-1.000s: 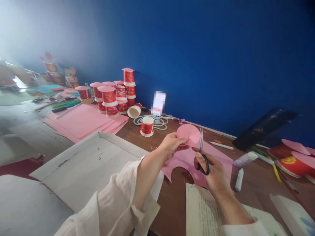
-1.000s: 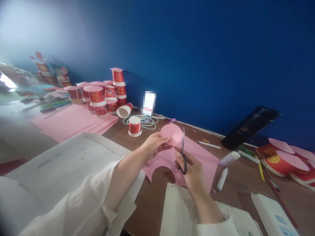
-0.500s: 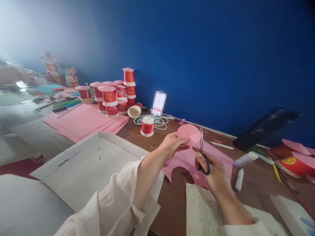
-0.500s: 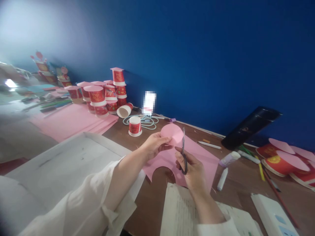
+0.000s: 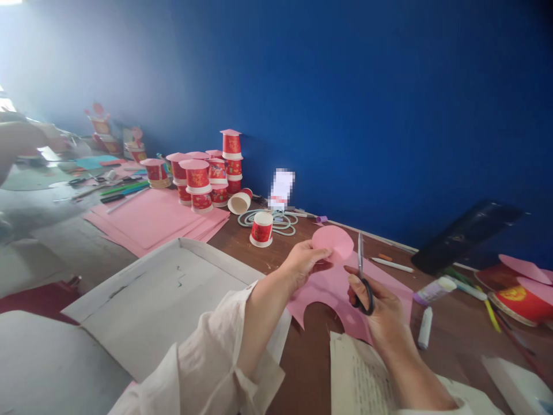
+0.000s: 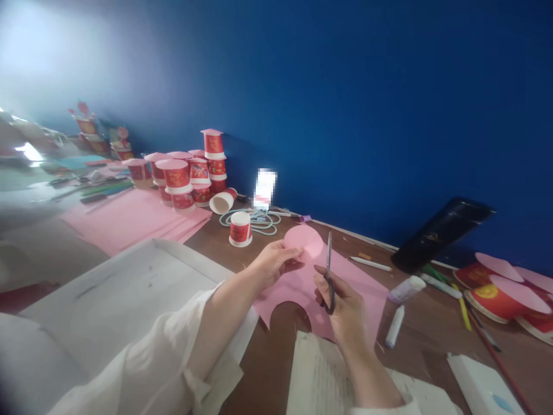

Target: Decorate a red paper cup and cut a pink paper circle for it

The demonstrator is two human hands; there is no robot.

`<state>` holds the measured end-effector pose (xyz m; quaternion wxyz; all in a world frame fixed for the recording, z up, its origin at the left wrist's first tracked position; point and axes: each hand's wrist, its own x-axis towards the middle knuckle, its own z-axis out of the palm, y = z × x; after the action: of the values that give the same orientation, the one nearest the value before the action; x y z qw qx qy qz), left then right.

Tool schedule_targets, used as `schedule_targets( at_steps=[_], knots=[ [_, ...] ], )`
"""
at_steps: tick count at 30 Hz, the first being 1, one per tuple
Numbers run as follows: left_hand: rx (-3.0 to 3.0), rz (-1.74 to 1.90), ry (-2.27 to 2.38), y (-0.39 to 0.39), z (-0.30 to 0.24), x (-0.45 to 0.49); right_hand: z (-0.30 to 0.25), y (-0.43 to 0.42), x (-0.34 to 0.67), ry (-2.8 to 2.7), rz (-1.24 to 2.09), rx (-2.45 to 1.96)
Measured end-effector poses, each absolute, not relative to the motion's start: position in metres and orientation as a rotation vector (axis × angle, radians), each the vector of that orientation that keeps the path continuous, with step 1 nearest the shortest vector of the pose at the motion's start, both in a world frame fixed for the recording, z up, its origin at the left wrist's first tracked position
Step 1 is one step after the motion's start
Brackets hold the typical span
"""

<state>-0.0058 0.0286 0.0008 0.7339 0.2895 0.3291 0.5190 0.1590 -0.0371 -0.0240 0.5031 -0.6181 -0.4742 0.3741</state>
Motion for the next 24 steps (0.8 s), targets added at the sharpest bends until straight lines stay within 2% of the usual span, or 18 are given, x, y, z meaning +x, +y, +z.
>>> schedule_targets(
  at_steps=[6,18,24],
  knots=[
    [0.626,1.137,0.688,0.027,0.0,-0.007,-0.017,-0.033,0.164,-1.053,0.8,-1.596],
    [0.617,1.186,0.718,0.034,-0.012,-0.006,-0.02,-0.028,0.165,-1.133,0.815,-1.672],
    [0.587,1.263,0.707,0.039,-0.016,-0.006,-0.017,-0.033,0.156,-1.214,0.957,-1.621]
  ],
)
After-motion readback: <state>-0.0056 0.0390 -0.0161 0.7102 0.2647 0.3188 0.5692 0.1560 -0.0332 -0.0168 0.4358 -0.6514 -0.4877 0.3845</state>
